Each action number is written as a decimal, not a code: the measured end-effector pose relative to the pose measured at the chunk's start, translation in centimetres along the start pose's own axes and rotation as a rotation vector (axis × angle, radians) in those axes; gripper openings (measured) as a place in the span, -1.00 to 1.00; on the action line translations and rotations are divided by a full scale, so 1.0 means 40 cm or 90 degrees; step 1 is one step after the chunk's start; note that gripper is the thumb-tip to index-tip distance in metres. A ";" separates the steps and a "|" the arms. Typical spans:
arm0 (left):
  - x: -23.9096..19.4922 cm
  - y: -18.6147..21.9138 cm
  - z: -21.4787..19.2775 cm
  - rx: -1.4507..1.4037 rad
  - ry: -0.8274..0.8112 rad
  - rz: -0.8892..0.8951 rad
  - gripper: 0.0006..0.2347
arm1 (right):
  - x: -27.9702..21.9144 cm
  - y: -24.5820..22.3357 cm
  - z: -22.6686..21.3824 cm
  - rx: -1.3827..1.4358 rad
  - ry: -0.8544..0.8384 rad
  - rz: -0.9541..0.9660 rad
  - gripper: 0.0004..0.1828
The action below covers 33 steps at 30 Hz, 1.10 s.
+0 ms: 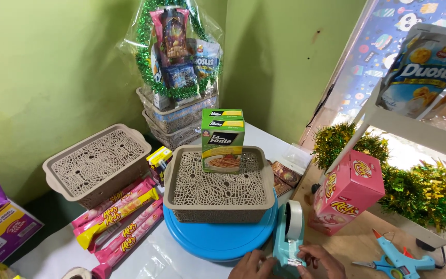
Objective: The person arranges various snack items, including boxes of instant noodles and bags of crackers, into a decorative basket placed on a blue rotating stand. They use a tape dispenser to secure the items within the basket and adjust their positions to create a gift arrangement.
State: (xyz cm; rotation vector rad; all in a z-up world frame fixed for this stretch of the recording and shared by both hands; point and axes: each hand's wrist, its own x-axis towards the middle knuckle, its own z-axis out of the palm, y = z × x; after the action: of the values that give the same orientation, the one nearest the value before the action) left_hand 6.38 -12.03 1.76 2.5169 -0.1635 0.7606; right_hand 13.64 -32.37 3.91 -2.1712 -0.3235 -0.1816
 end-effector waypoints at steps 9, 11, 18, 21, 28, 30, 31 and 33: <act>0.091 -0.010 -0.232 -0.467 -0.362 -0.496 -0.73 | 0.017 0.011 0.003 0.084 0.038 -0.300 -0.58; 0.069 -0.031 -0.301 -0.376 -0.104 -0.256 -0.77 | 0.005 -0.018 0.012 0.116 0.059 -0.279 -0.60; 0.117 -0.098 -0.506 -0.105 0.280 -0.091 -0.63 | 0.001 -0.093 -0.014 0.162 0.068 -0.333 -0.61; 0.142 -0.125 -0.552 -0.129 0.204 -0.091 -0.58 | -0.003 -0.147 -0.027 0.085 0.156 -0.326 -0.66; 0.175 -0.134 -0.616 -0.213 0.300 -0.127 -0.77 | 0.034 -0.326 -0.003 0.063 0.260 -0.559 -0.88; 0.162 -0.153 -0.613 -0.188 0.294 -0.162 -0.80 | 0.028 -0.401 -0.002 0.022 0.190 -0.562 -0.96; 0.156 -0.164 -0.619 -0.188 0.292 -0.164 -0.80 | 0.027 -0.399 0.004 0.022 0.188 -0.560 -0.96; 0.148 -0.185 -0.624 -0.165 0.238 -0.114 -0.75 | 0.026 -0.393 0.014 -0.083 -0.128 -0.598 -0.81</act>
State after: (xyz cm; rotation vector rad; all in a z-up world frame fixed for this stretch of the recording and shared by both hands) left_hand 1.03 6.99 19.71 2.0740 0.0868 1.0443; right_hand 9.97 -23.02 16.04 -2.0030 -1.4645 -0.5116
